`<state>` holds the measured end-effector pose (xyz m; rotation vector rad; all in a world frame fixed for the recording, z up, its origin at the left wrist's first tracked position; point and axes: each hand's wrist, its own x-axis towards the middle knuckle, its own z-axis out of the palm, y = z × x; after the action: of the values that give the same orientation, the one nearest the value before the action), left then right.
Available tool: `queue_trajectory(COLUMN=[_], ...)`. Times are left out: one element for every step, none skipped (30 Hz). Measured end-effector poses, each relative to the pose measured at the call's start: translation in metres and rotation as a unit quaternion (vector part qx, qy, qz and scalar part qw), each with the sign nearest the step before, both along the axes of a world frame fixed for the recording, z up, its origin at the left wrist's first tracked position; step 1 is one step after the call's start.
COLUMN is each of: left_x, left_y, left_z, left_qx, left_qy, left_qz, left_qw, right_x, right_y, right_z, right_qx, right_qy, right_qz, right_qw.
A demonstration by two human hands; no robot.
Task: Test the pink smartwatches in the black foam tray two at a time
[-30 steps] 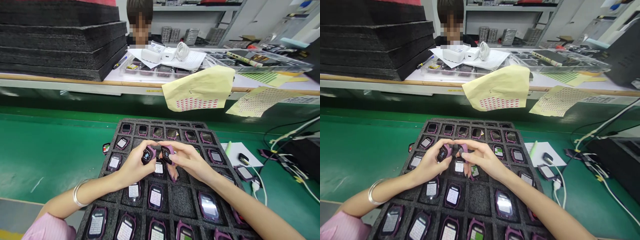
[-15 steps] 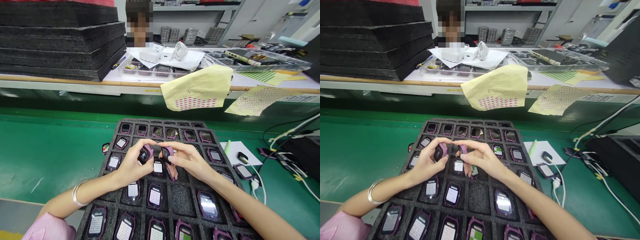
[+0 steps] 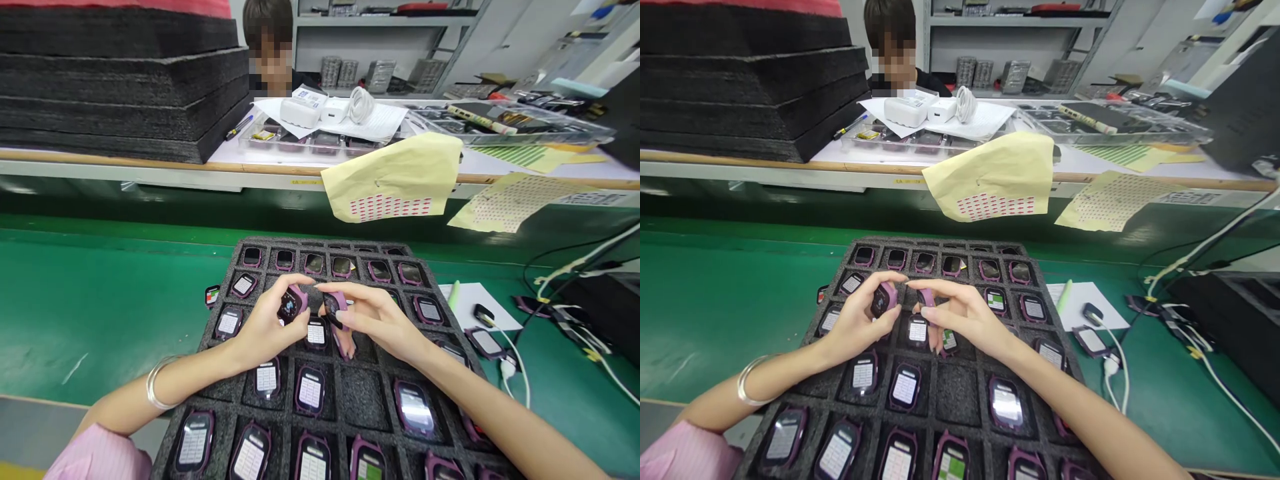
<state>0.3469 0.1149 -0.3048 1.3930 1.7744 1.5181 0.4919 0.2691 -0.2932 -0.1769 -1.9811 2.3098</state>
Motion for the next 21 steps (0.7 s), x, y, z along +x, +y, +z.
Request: queue_trajectory(left_x=[0.0005,0.0010,0.0014,0.0017,0.0019,0.0019,0.0019,0.0017,0.0014,0.0011,0.0008,0.0006,0.0004,0.0002,0.0000,-0.0002,-0.0004,-0.0008,-0.0013,-0.0019,-0.0026], left_y=[-0.0007,-0.0014,-0.0020,-0.0026,-0.0030,-0.0033,-0.0035,-0.0036,-0.0035,-0.0033,-0.0029,-0.0024,-0.0017,-0.0009,0.0001,0.0013,0.0024,0.0035,0.0044,0.0050,0.0053], left_z=[0.0007,0.0014,0.0021,0.0028,0.0034,0.0039,0.0043,0.0046,0.0047,0.0046,0.0042,0.0035,0.0025,0.0013,-0.0001,-0.0014,-0.0024,-0.0030,-0.0027,-0.0016,0.0005], left_qx=[0.008,0.013,0.016,0.018,0.022,0.028,0.036,0.042,0.044,0.042,0.034,0.023,0.011,0.001,-0.008,-0.017,-0.024,-0.032,-0.040,-0.047,-0.051], left_qy=[0.002,0.004,0.005,0.007,0.009,0.011,0.015,0.017,0.017,0.015,0.011,0.006,-0.002,-0.012,-0.030,-0.057,-0.096,-0.143,-0.193,-0.240,-0.283], left_qz=[0.003,0.004,0.004,0.001,-0.003,-0.003,-0.002,-0.001,-0.002,-0.002,-0.004,-0.006,-0.007,-0.006,-0.006,-0.012,-0.024,-0.039,-0.055,-0.068,-0.074], left_qw=[1.000,1.000,1.000,1.000,1.000,1.000,0.999,0.999,0.999,0.999,0.999,1.000,1.000,1.000,1.000,0.998,0.995,0.988,0.979,0.967,0.955], right_x=[0.0005,0.0012,0.0020,0.0027,0.0035,0.0041,0.0046,0.0049,0.0050,0.0048,0.0044,0.0038,0.0031,0.0022,0.0013,0.0004,-0.0005,-0.0014,-0.0022,-0.0030,-0.0037], right_y=[-0.0003,-0.0006,-0.0009,-0.0012,-0.0014,-0.0016,-0.0016,-0.0015,-0.0013,-0.0011,-0.0009,-0.0009,-0.0012,-0.0018,-0.0025,-0.0034,-0.0042,-0.0048,-0.0052,-0.0052,-0.0049], right_z=[0.0006,0.0014,0.0024,0.0035,0.0046,0.0055,0.0063,0.0066,0.0066,0.0062,0.0056,0.0049,0.0043,0.0041,0.0042,0.0047,0.0055,0.0064,0.0073,0.0081,0.0086], right_qx=[-0.002,-0.003,-0.005,-0.008,-0.010,-0.013,-0.016,-0.020,-0.022,-0.021,-0.019,-0.016,-0.012,-0.012,-0.017,-0.028,-0.041,-0.056,-0.069,-0.079,-0.086], right_qy=[0.003,0.005,0.008,0.012,0.017,0.024,0.032,0.038,0.040,0.037,0.031,0.023,0.015,0.009,0.005,0.002,-0.002,-0.007,-0.013,-0.020,-0.026], right_qz=[0.001,0.003,0.006,0.007,0.006,0.005,0.004,0.005,0.008,0.013,0.016,0.017,0.015,0.009,0.002,-0.004,-0.008,-0.009,-0.010,-0.012,-0.016], right_qw=[1.000,1.000,1.000,1.000,1.000,1.000,0.999,0.999,0.999,0.999,0.999,0.999,1.000,1.000,1.000,1.000,0.999,0.998,0.997,0.997,0.996])
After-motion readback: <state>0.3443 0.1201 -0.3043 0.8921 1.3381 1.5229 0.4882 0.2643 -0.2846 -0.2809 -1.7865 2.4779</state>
